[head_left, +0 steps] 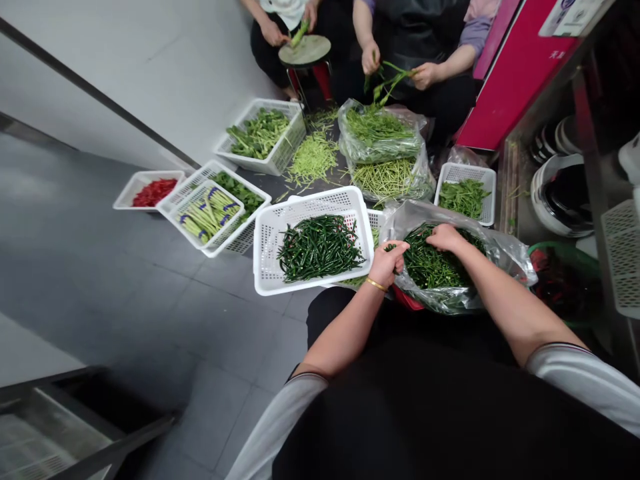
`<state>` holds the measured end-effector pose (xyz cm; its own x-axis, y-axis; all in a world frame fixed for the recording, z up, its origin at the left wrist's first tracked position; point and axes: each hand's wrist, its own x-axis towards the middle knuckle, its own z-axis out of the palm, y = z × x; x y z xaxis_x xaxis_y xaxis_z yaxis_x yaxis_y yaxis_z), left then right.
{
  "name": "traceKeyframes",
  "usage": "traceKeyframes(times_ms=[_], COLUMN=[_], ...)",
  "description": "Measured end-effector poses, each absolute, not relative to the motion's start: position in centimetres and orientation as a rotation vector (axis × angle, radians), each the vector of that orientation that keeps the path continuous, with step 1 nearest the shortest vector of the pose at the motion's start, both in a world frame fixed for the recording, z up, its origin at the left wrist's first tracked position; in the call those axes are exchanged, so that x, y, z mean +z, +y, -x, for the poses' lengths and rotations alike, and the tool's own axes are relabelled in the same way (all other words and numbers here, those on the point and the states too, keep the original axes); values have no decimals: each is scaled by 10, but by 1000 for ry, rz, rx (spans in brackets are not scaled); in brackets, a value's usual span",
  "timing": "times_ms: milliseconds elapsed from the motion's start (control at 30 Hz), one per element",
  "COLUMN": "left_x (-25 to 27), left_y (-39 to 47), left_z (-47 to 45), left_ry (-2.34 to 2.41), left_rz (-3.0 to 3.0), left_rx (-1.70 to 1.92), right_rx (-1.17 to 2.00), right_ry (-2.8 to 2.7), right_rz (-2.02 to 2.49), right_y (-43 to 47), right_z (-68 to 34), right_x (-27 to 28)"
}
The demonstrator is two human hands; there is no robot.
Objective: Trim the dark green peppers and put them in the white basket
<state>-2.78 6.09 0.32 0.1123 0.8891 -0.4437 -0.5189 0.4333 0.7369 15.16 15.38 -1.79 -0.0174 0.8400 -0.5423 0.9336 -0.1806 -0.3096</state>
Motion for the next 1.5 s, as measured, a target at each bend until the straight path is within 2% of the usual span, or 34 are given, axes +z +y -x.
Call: traceKeyframes(times_ms=[133,200,267,333,400,433,633,733,833,933,1033,1100,1167,1267,1367,1500], left_x=[-3,-6,-9,-10,-8,-7,-3,-2,-1,-1,0,1,3,5,7,9], left_y=[63,62,60,59,59,60,65,64,63,61,60,60,61,63,65,64], left_z=[13,6,1,2,5,8,18,18,13,5,2,6,13,23,26,25], left_ry=[1030,1004,983,1007,1051,1061,1066,1058,1061,1071,1056,1052,1033,971,931,879], left_rz=[-537,-587,-608,-593,-555,-529,-433,-471,-564,-645,-648,-603,-548,-477,-441,-462], left_rx=[1100,1046,947,886,929,977,1147,1103,1079,1058,1065,1066,1057,1069,1053,1010], right_rx=[-1727,-1789,-1465,-903,-456,-344,-398,-597,-1104,-1661,-1935,-1769,-1310,-713,-617,-801], right_ry=[1956,2127,2380,2538,2496,2432,2227,2248,2240,2156,2152,2193,2232,2161,2062,2065], right_rz=[-2150,-2050,-2014,-2022,-2012,-1999,-1698,-1815,-1998,-1987,-1892,-2044,-2221,-2080,-1915,-2033], right_y=[123,106,95,93,96,99,119,131,135,126,116,117,123,133,141,147], right_z=[-174,-164,-151,-145,-145,-146,-135,-139,-155,-162,-156,-148,-138,-120,-112,-146], right_x=[9,19,27,30,29,26,-5,-3,17,34,34,22,6,-18,-29,-14])
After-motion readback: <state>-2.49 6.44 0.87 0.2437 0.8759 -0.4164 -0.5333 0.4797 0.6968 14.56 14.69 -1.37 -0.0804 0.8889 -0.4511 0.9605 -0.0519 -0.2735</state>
